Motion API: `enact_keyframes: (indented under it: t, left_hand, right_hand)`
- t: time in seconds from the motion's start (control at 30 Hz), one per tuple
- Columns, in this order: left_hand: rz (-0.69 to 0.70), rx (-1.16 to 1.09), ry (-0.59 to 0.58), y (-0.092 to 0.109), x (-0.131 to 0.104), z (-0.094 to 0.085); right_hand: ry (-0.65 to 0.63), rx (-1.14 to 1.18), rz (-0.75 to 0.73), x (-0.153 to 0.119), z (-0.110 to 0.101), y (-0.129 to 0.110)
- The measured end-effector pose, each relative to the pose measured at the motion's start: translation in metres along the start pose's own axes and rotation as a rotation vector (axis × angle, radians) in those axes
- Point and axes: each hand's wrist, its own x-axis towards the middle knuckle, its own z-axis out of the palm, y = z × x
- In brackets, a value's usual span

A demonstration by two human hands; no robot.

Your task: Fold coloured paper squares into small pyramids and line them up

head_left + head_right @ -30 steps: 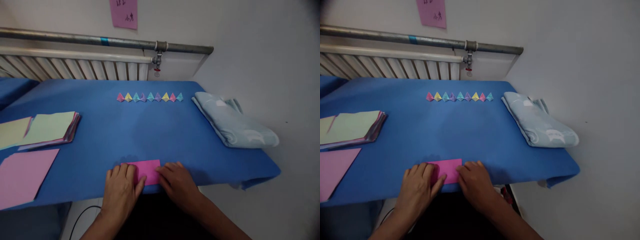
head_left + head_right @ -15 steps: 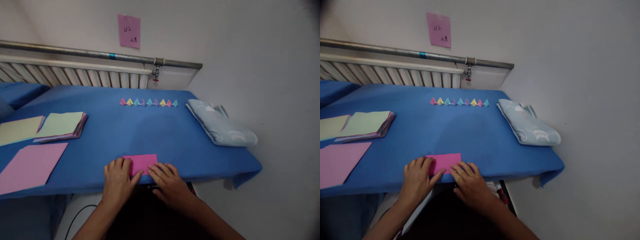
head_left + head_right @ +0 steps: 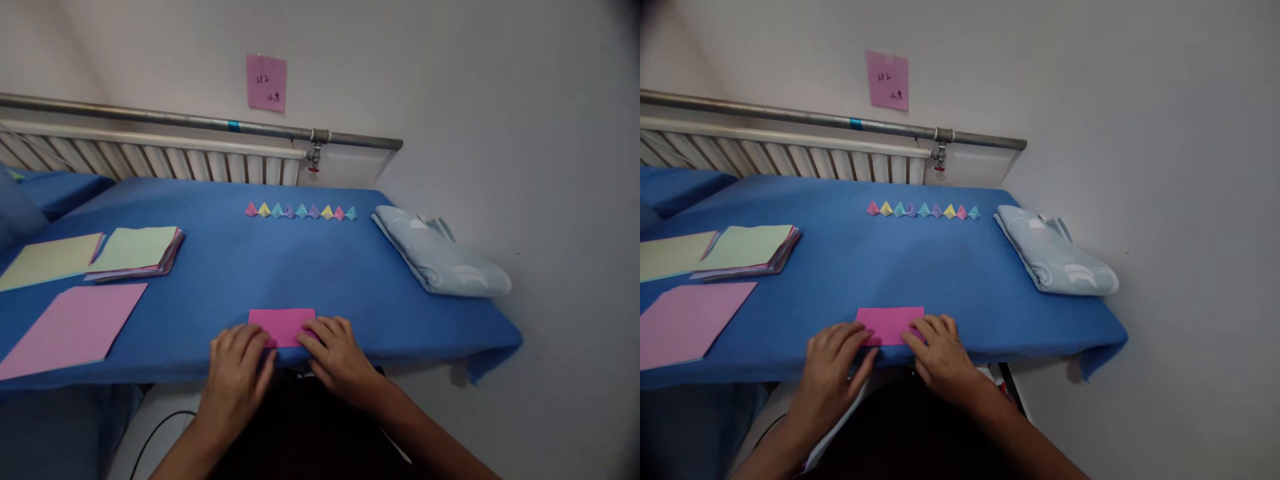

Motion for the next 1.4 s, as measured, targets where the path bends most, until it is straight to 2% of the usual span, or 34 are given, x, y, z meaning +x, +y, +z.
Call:
enact_keyframes:
  t: [0.07, 0.13, 0.27, 0.4, 0.57, 0.77, 0.97, 1.03, 1.17, 1.4]
  left_hand:
    - [0.049, -0.090, -0.046, 0.010, 0.002, 0.002]
    - [0.042, -0.131, -0.098, 0.015, 0.005, 0.004]
    - [0.042, -0.180, -0.152, 0.012, 0.011, 0.007]
    - [0.055, -0.188, -0.162, 0.008, 0.013, 0.008]
    - [0.073, -0.200, -0.148, 0.006, 0.012, 0.006]
    - [0.116, -0.178, -0.128, 0.005, 0.006, 0.005]
    - [0.139, -0.106, -0.044, 0.003, 0.007, 0.001]
    - [0.126, -0.086, -0.046, 0.004, 0.009, 0.000]
    - [0.147, -0.139, -0.128, 0.008, 0.010, 0.002]
    - [0.068, -0.204, -0.132, 0.010, 0.011, 0.004]
  right_hand:
    - [-0.005, 0.012, 0.007, 0.000, -0.001, -0.001]
    - [-0.014, 0.045, 0.007, 0.000, -0.003, 0.000]
    - [-0.025, 0.071, 0.013, 0.002, -0.011, 0.006]
    - [-0.068, 0.018, 0.041, 0.010, -0.016, 0.012]
    - [-0.094, 0.028, 0.005, 0.017, -0.020, 0.009]
    - [0.037, 0.078, 0.010, -0.002, -0.007, 0.000]
    - [0.199, 0.110, 0.025, -0.009, 0.005, -0.002]
    - [0.210, 0.106, 0.023, -0.007, 0.006, -0.002]
    - [0.197, 0.114, 0.038, -0.004, 0.008, -0.003]
    - [0.229, 0.264, 0.172, -0.007, 0.008, 0.000]
